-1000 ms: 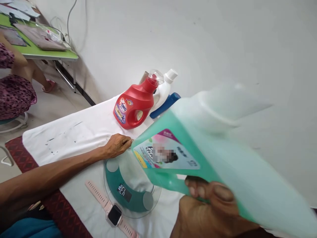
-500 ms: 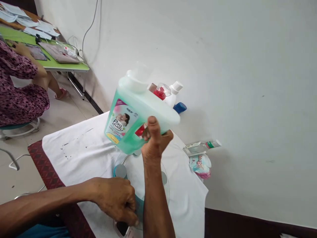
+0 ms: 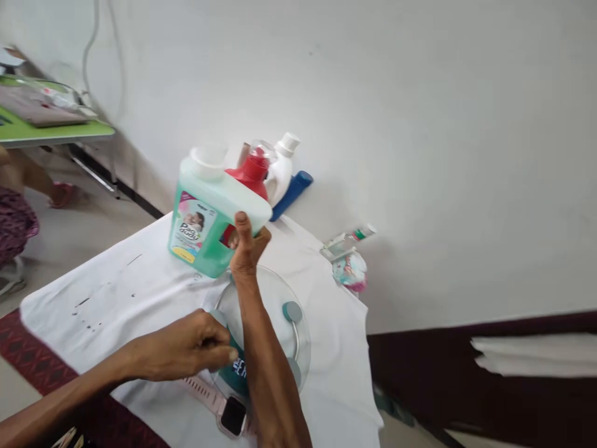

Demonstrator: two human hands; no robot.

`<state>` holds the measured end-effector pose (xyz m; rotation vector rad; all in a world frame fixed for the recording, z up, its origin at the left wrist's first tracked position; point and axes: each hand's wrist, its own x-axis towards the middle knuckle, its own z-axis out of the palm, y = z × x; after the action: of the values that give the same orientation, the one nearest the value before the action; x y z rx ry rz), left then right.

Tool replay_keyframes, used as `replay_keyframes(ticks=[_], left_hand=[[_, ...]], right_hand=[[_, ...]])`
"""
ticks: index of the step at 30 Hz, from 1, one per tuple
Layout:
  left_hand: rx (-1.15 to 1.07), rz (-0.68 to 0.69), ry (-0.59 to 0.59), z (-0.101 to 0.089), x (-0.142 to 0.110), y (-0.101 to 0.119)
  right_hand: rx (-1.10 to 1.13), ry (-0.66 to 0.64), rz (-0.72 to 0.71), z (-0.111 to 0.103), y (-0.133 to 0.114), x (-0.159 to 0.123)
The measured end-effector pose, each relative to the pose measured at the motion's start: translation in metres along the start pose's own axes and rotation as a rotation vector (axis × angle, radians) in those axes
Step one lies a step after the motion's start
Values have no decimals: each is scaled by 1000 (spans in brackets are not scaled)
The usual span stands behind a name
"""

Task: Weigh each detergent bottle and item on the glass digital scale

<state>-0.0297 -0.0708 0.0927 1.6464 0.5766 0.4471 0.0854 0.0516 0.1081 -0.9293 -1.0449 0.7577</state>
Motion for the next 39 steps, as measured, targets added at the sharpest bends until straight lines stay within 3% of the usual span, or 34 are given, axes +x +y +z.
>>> replay_keyframes(ticks=[2, 5, 8, 12, 18, 22, 26, 32, 35, 39], left_hand=[[49, 23, 122, -6, 8, -8], [236, 48, 408, -13, 21, -20], [390, 25, 636, -16, 24, -29], [538, -12, 778, -14, 17, -40], [570, -44, 847, -2, 21, -60], [441, -146, 825, 2, 27, -63], [431, -239, 820, 0, 28, -57], [402, -337, 807, -6, 24, -53], [364, -346, 750, -5, 23, -54], [364, -307, 774, 1, 27, -54]], right_hand=[[-64, -76, -9, -4, -3, 0], [-155, -223, -29, -19, -19, 1], [-265, -251, -34, -56, -43, -2], [-512, -65, -9, -143, -61, -2], [-925, 350, 140, -288, -48, 18], [-1082, 536, 274, -350, -33, 49], [-1151, 600, 397, -377, -10, 93], [-1175, 634, 569, -385, 28, 144], [-1188, 665, 598, -387, 34, 153], [-1175, 712, 550, -391, 30, 145]])
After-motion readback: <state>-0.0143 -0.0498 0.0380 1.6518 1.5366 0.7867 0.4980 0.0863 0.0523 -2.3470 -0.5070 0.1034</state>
